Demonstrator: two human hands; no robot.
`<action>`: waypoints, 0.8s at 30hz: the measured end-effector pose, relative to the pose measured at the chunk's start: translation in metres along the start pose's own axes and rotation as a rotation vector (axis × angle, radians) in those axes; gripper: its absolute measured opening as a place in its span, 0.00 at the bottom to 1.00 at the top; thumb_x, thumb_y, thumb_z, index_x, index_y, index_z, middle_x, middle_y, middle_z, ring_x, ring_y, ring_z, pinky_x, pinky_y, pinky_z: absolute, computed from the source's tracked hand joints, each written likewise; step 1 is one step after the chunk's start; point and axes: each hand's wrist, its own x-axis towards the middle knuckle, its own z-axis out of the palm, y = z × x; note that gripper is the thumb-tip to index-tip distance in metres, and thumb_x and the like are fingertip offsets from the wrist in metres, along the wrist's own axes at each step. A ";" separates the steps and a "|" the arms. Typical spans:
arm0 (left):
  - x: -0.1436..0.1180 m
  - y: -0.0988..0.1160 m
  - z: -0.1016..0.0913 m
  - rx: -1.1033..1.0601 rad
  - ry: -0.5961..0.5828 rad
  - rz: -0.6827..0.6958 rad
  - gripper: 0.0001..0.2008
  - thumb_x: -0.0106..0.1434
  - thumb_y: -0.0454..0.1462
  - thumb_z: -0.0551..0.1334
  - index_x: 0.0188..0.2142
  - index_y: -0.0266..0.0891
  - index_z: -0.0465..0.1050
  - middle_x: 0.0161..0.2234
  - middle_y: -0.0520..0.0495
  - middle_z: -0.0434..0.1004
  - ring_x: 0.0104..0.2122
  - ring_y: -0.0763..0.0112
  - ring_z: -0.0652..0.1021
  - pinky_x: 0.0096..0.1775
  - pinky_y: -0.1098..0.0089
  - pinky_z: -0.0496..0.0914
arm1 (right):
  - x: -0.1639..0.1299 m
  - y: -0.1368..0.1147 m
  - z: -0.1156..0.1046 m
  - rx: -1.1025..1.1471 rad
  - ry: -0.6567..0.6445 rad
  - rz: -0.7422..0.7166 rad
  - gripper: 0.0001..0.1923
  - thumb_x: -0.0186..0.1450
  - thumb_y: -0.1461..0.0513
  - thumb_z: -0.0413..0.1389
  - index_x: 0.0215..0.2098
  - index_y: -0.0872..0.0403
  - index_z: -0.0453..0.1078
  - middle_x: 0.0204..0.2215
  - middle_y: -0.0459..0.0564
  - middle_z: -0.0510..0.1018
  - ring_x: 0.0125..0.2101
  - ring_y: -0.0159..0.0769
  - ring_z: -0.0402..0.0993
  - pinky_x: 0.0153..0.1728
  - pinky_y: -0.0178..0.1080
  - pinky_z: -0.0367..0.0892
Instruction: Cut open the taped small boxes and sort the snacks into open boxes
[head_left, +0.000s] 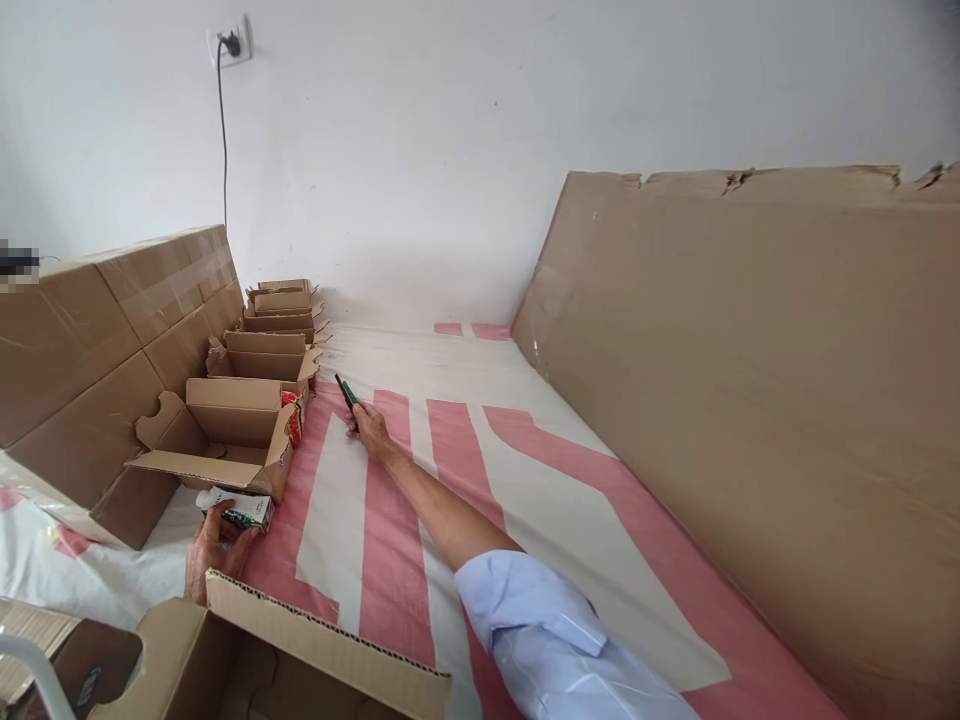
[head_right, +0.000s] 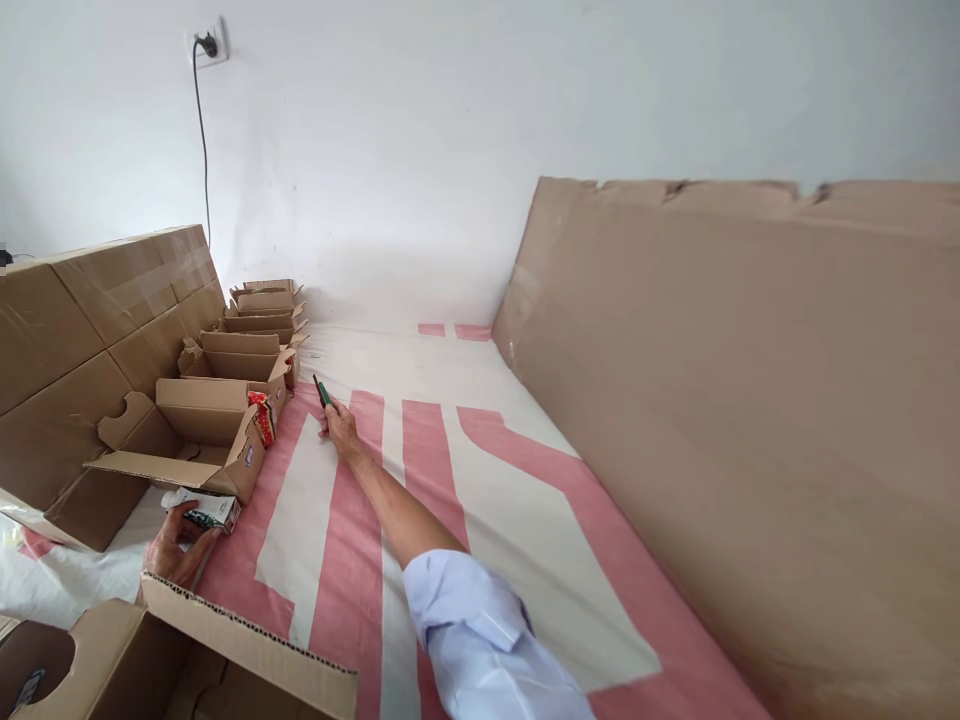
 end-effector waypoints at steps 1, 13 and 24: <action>0.000 -0.002 0.002 -0.029 0.020 0.031 0.22 0.67 0.45 0.65 0.58 0.42 0.71 0.31 0.57 0.79 0.37 0.62 0.83 0.44 0.65 0.76 | 0.001 0.000 0.001 -0.005 -0.002 0.010 0.13 0.74 0.63 0.56 0.55 0.54 0.74 0.28 0.42 0.75 0.22 0.27 0.69 0.22 0.30 0.72; -0.001 -0.015 0.025 -0.182 0.193 0.087 0.25 0.63 0.53 0.62 0.55 0.46 0.74 0.29 0.53 0.77 0.36 0.55 0.81 0.43 0.60 0.75 | 0.075 -0.030 0.045 -0.057 -0.014 0.137 0.21 0.74 0.54 0.62 0.62 0.54 0.72 0.58 0.56 0.77 0.52 0.46 0.79 0.52 0.53 0.78; -0.002 -0.022 0.031 -0.225 0.209 0.099 0.24 0.64 0.54 0.63 0.54 0.46 0.75 0.30 0.53 0.77 0.36 0.55 0.82 0.47 0.57 0.76 | 0.087 -0.020 0.056 -0.038 -0.004 0.159 0.21 0.74 0.54 0.62 0.62 0.54 0.72 0.58 0.56 0.77 0.52 0.45 0.79 0.51 0.52 0.79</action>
